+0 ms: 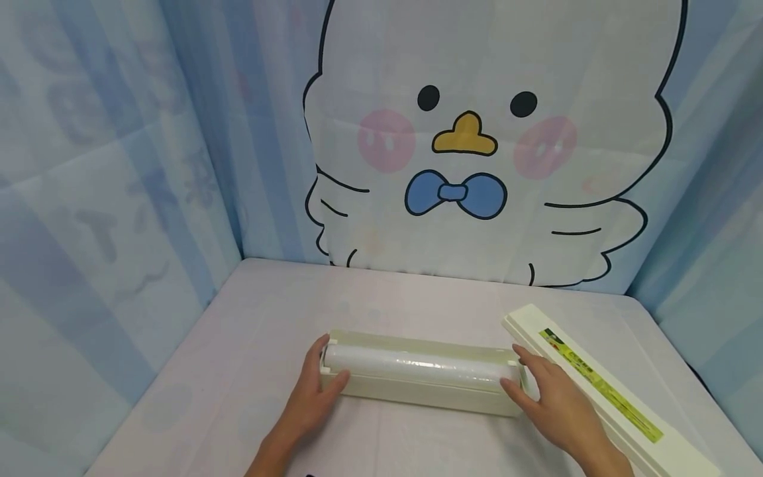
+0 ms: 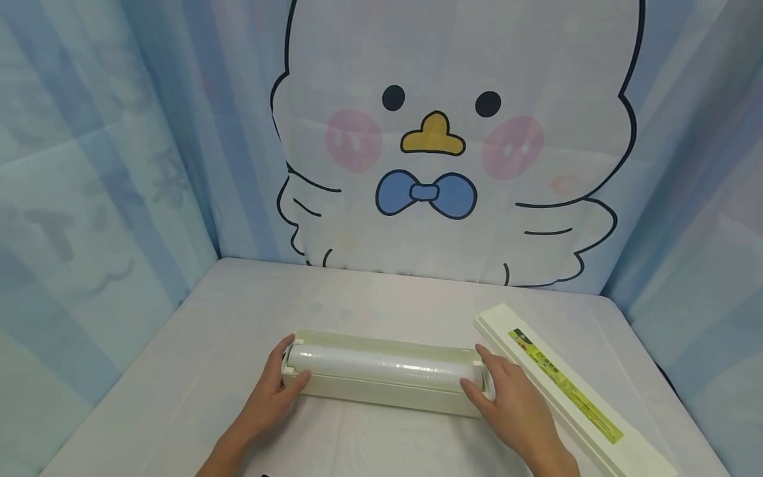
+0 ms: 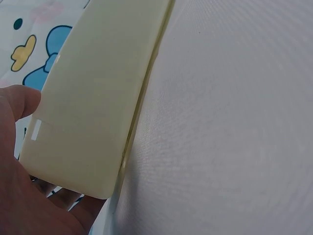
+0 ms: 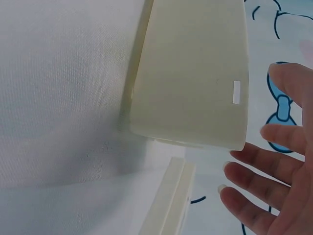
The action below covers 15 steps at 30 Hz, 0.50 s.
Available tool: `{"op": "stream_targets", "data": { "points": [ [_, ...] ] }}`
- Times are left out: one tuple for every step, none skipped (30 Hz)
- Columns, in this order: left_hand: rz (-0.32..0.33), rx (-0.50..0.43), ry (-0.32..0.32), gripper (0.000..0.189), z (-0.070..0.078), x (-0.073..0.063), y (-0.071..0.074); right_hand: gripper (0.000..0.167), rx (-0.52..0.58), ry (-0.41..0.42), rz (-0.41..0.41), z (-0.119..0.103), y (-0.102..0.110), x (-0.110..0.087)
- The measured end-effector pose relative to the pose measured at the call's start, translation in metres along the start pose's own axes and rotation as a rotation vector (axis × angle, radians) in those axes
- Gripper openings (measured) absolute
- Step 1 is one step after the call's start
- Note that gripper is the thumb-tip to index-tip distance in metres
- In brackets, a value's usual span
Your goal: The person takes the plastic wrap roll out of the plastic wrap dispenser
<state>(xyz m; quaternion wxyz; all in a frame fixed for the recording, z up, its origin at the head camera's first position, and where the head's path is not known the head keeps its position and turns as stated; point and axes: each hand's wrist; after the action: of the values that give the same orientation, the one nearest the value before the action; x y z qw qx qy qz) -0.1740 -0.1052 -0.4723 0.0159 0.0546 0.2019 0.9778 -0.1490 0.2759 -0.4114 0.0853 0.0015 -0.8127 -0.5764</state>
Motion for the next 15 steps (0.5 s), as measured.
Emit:
{"op": "stream_targets", "data": {
  "points": [
    [0.001,0.000,0.000,0.076,-0.0002,0.0000,-0.0001,0.080,-0.002,0.000,-0.001,-0.0005,0.0000,0.0001],
    [0.001,0.000,0.000,0.076,-0.0004,0.0001,-0.0001,0.080,-0.001,0.001,-0.003,-0.0010,0.0001,0.0001],
    [0.002,0.001,0.004,0.076,-0.0007,0.0002,-0.0002,0.080,0.000,-0.002,-0.007,-0.0016,0.0003,0.0001],
    [0.003,0.003,0.003,0.076,-0.0010,0.0003,-0.0002,0.080,-0.001,-0.005,-0.012,-0.0020,0.0001,0.0001],
    [0.002,0.003,0.001,0.076,-0.0014,0.0003,-0.0003,0.081,-0.003,-0.008,-0.015,-0.0022,-0.0001,0.0001],
    [0.002,0.002,0.000,0.076,-0.0020,0.0003,-0.0007,0.080,-0.004,-0.011,-0.019,-0.0025,-0.0004,0.0000],
    [0.002,0.003,-0.002,0.076,-0.0021,0.0003,-0.0008,0.081,-0.004,-0.016,-0.027,-0.0025,-0.0007,0.0004],
    [0.002,0.003,-0.005,0.076,-0.0023,0.0003,-0.0010,0.081,-0.005,-0.019,-0.031,-0.0027,-0.0011,0.0004],
    [0.002,0.001,-0.007,0.076,-0.0024,0.0003,-0.0011,0.080,-0.006,-0.022,-0.031,-0.0029,-0.0018,0.0002],
    [0.002,-0.001,-0.014,0.076,-0.0026,0.0002,-0.0011,0.080,-0.008,-0.022,-0.031,-0.0027,-0.0025,0.0003],
    [0.002,-0.002,-0.016,0.076,-0.0026,0.0002,-0.0011,0.081,-0.009,-0.020,-0.030,-0.0027,-0.0029,0.0004],
    [0.003,-0.001,-0.017,0.076,-0.0026,0.0002,-0.0010,0.081,-0.010,-0.018,-0.029,-0.0029,-0.0034,0.0001],
    [0.003,0.000,-0.017,0.076,-0.0025,0.0003,-0.0009,0.081,-0.010,-0.015,-0.025,-0.0030,-0.0039,-0.0001],
    [0.004,0.000,-0.019,0.076,-0.0028,0.0004,-0.0008,0.079,-0.011,-0.006,-0.013,-0.0033,-0.0045,-0.0008],
    [0.004,-0.002,-0.020,0.076,-0.0029,0.0006,-0.0006,0.078,-0.012,0.002,-0.004,-0.0034,-0.0050,-0.0011]
  ]
}}
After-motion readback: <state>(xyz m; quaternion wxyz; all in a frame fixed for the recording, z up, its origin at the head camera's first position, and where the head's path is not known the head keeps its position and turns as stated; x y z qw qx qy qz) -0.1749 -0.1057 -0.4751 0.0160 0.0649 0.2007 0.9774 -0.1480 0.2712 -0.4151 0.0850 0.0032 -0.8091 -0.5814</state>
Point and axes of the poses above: each hand's wrist, its own x-axis towards the middle knuckle, its own y-axis out of the back of the hand, z = x × y, and after that the axes turned 2 degrees about y, right-handed
